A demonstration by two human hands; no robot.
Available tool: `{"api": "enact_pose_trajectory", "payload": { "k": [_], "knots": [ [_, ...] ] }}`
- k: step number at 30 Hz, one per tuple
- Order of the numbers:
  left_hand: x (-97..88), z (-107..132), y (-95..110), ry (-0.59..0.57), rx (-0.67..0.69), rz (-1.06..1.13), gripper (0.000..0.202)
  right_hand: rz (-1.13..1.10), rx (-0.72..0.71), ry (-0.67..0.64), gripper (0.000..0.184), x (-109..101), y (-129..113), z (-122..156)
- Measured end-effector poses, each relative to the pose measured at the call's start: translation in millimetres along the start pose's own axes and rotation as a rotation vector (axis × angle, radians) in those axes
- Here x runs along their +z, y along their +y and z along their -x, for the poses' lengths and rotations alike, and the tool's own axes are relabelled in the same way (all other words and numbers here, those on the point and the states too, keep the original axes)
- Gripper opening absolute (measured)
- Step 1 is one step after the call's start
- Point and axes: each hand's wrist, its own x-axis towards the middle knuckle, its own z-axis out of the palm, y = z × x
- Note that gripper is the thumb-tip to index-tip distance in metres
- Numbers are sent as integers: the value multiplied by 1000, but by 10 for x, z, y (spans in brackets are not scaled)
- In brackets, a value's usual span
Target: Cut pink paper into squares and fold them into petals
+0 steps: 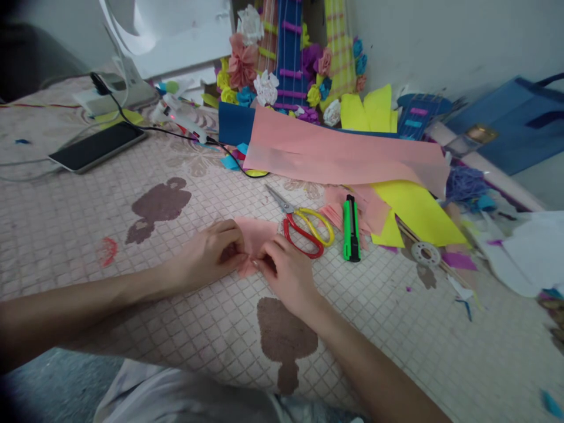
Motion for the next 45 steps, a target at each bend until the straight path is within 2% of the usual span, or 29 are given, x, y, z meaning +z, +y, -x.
{"api": "enact_pose_trajectory", "payload": {
  "k": [22, 27, 31, 37, 45],
  "knots": [
    [-22, -12, 13, -17, -20, -5, 5, -6, 15, -6, 12, -1, -2, 10],
    [-11, -8, 15, -12, -25, 0, 4, -7, 16, 45, 6, 15, 12, 17],
    [8, 8, 5, 13, 4, 20, 7, -11, -34, 19, 3, 10, 8, 16],
    [-17, 0, 12, -49, 1, 18, 1, 22, -27, -11, 4, 3, 1, 11],
    [-108, -8, 33, -154, 12, 11, 19, 34, -10, -59, 11, -27, -21, 28]
  ]
}}
